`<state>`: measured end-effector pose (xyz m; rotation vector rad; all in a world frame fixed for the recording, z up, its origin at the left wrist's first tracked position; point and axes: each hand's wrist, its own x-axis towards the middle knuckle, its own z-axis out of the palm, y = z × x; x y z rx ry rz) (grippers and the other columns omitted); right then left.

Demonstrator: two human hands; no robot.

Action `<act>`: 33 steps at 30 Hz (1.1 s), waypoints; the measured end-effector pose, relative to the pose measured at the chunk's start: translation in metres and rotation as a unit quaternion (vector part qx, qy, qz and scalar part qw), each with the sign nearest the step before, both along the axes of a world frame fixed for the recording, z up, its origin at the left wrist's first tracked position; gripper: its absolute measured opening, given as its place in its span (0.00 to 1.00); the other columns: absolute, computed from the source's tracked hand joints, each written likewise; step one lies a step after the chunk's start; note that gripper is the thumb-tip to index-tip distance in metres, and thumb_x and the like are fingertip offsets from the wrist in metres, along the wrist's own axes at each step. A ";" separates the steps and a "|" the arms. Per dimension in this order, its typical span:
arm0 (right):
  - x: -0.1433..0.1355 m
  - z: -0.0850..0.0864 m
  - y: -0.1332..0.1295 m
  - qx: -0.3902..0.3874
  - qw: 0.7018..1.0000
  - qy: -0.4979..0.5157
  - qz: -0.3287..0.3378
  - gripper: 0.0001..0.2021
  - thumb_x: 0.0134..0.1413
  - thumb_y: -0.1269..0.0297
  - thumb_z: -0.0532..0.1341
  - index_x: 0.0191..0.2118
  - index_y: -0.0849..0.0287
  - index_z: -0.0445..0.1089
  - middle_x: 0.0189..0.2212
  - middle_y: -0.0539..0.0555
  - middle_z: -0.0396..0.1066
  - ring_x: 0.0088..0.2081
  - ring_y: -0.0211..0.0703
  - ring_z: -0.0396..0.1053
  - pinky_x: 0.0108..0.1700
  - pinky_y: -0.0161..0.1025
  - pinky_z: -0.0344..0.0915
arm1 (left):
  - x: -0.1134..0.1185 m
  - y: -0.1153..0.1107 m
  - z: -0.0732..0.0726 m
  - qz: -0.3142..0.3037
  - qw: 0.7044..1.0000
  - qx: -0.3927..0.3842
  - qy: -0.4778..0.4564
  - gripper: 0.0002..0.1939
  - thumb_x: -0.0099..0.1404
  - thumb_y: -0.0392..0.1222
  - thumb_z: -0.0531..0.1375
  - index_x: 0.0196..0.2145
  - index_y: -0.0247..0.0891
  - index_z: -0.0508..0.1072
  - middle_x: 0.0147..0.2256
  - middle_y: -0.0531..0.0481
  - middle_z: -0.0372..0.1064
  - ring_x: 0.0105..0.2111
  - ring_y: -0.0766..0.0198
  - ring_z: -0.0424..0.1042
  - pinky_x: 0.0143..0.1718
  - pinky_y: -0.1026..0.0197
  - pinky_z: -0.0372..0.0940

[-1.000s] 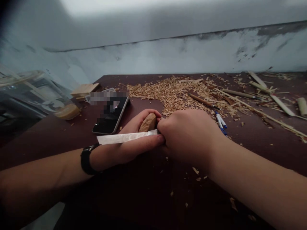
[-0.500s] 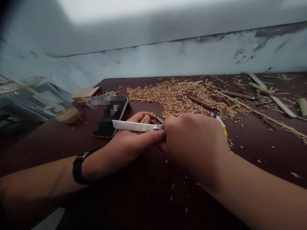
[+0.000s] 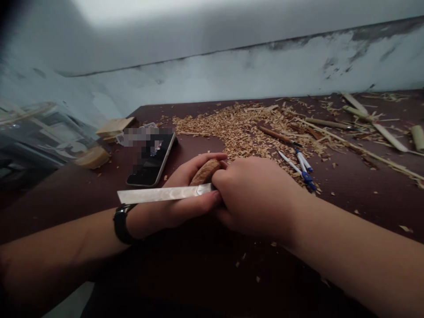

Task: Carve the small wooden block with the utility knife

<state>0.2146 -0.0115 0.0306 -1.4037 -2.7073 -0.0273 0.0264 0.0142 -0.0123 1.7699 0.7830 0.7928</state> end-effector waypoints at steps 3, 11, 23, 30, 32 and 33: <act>0.000 0.000 0.003 0.019 0.999 -0.033 -0.030 0.05 0.49 0.67 0.59 0.28 0.56 0.72 0.25 0.54 0.75 0.25 0.44 0.67 0.29 0.42 0.45 | 0.000 -0.001 0.002 0.033 0.999 -0.007 0.015 0.35 0.61 0.48 0.72 0.62 0.39 0.68 0.60 0.41 0.73 0.58 0.47 0.74 0.58 0.52 0.69; 0.002 0.004 0.005 0.029 0.994 -0.068 -0.074 0.09 0.53 0.71 0.58 0.29 0.54 0.75 0.26 0.53 0.76 0.25 0.45 0.67 0.28 0.43 0.45 | 0.004 -0.004 0.006 0.060 0.997 -0.054 0.012 0.26 0.61 0.52 0.72 0.53 0.40 0.72 0.46 0.46 0.77 0.44 0.56 0.75 0.44 0.59 0.69; 0.000 0.001 -0.005 0.048 0.980 -0.101 -0.166 0.09 0.57 0.68 0.55 0.27 0.53 0.69 0.25 0.55 0.74 0.26 0.52 0.73 0.26 0.41 0.46 | 0.013 -0.011 0.006 0.085 0.982 -0.150 -0.079 0.22 0.60 0.47 0.74 0.42 0.39 0.67 0.36 0.54 0.69 0.36 0.65 0.67 0.37 0.62 0.63; -0.004 0.002 -0.009 0.015 0.969 -0.110 -0.223 0.11 0.58 0.70 0.54 0.30 0.54 0.71 0.27 0.56 0.75 0.29 0.54 0.76 0.27 0.42 0.48 | 0.019 -0.009 0.002 0.112 0.984 -0.111 -0.082 0.25 0.58 0.46 0.75 0.37 0.40 0.62 0.30 0.58 0.64 0.30 0.68 0.64 0.34 0.62 0.60; -0.002 0.003 -0.007 0.004 0.976 -0.098 -0.194 0.09 0.57 0.66 0.55 0.29 0.53 0.70 0.26 0.56 0.75 0.28 0.54 0.75 0.28 0.42 0.48 | 0.019 -0.009 -0.002 0.108 0.988 -0.085 -0.075 0.24 0.59 0.49 0.75 0.39 0.39 0.64 0.33 0.56 0.67 0.32 0.67 0.66 0.35 0.61 0.62; -0.001 0.004 -0.006 -0.007 0.981 -0.090 -0.171 0.08 0.57 0.64 0.57 0.29 0.53 0.70 0.26 0.56 0.75 0.28 0.53 0.74 0.28 0.42 0.48 | 0.018 -0.009 -0.003 0.102 0.991 -0.067 -0.063 0.24 0.59 0.51 0.74 0.41 0.39 0.65 0.35 0.53 0.69 0.34 0.65 0.67 0.36 0.60 0.63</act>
